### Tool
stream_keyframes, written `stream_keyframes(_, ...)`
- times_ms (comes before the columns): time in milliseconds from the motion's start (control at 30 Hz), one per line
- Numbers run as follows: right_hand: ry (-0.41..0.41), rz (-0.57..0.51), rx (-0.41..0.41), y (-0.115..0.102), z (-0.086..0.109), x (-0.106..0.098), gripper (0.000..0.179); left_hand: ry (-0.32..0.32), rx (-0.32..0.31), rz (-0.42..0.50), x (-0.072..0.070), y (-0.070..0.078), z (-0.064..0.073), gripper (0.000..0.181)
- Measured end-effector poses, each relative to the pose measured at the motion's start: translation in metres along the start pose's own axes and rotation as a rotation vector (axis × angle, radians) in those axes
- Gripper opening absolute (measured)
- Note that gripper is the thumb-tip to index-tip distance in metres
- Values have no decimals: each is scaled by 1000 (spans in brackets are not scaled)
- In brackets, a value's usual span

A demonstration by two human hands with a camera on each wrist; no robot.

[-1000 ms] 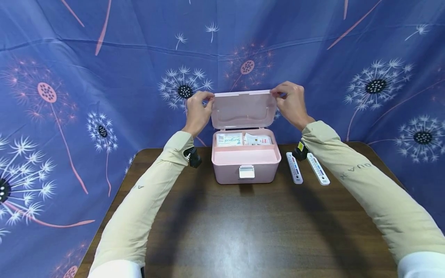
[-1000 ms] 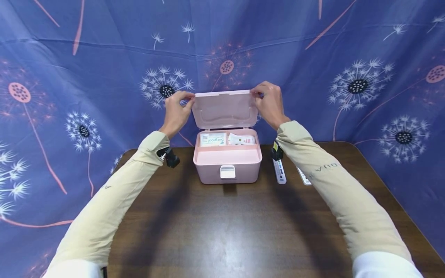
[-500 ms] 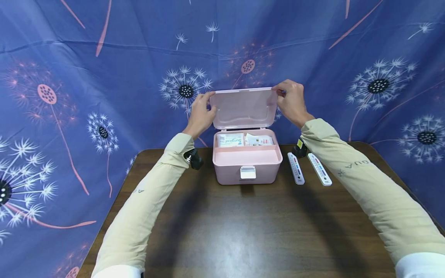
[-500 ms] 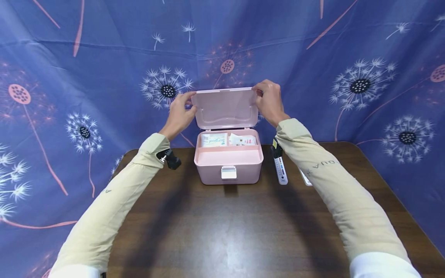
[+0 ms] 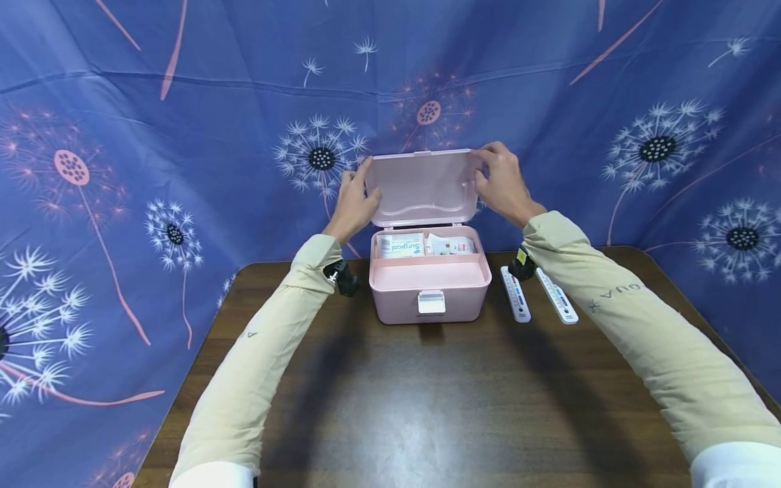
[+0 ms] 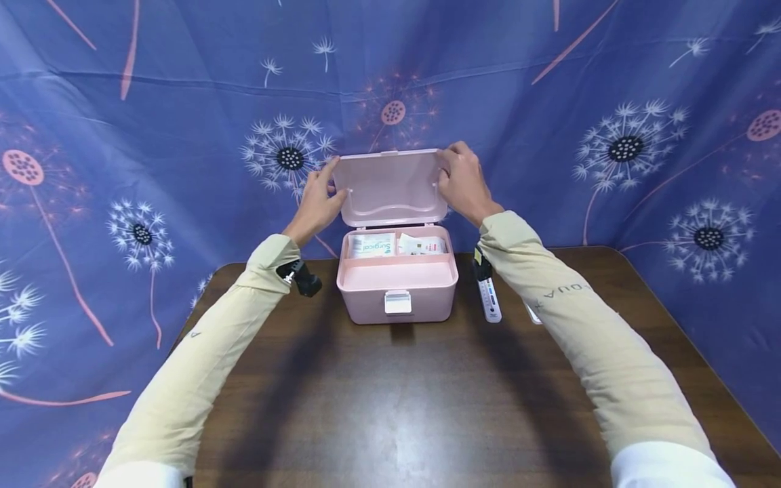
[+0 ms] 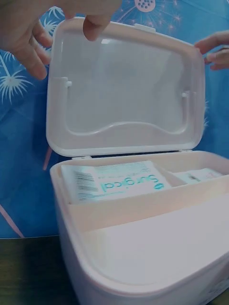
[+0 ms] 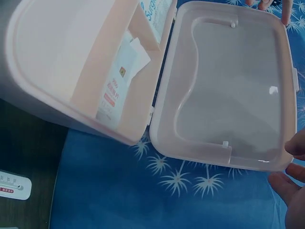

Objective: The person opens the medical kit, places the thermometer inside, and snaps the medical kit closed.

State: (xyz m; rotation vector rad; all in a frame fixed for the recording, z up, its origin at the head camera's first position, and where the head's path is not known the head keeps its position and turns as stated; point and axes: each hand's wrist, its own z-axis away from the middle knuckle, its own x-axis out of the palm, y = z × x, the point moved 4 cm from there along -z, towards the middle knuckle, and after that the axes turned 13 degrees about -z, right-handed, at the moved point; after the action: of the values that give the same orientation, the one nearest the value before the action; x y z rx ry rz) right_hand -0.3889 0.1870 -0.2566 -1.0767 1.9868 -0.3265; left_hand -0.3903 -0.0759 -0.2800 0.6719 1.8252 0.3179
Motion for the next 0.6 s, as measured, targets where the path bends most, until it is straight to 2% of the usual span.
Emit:
stream_keyframes(267, -98, -44, 26, 7, 6, 0, 45, -19, 0, 6, -2, 0, 2, 66)
stream_keyframes(433, -168, -42, 64, 9, 10, -2, 51, -38, 55, 5, -4, -2, 5, 61)
stream_keyframes(600, -174, -21, 85, 9, 14, -8, 50, -47, 83, 9, -5, -8, 11, 56)
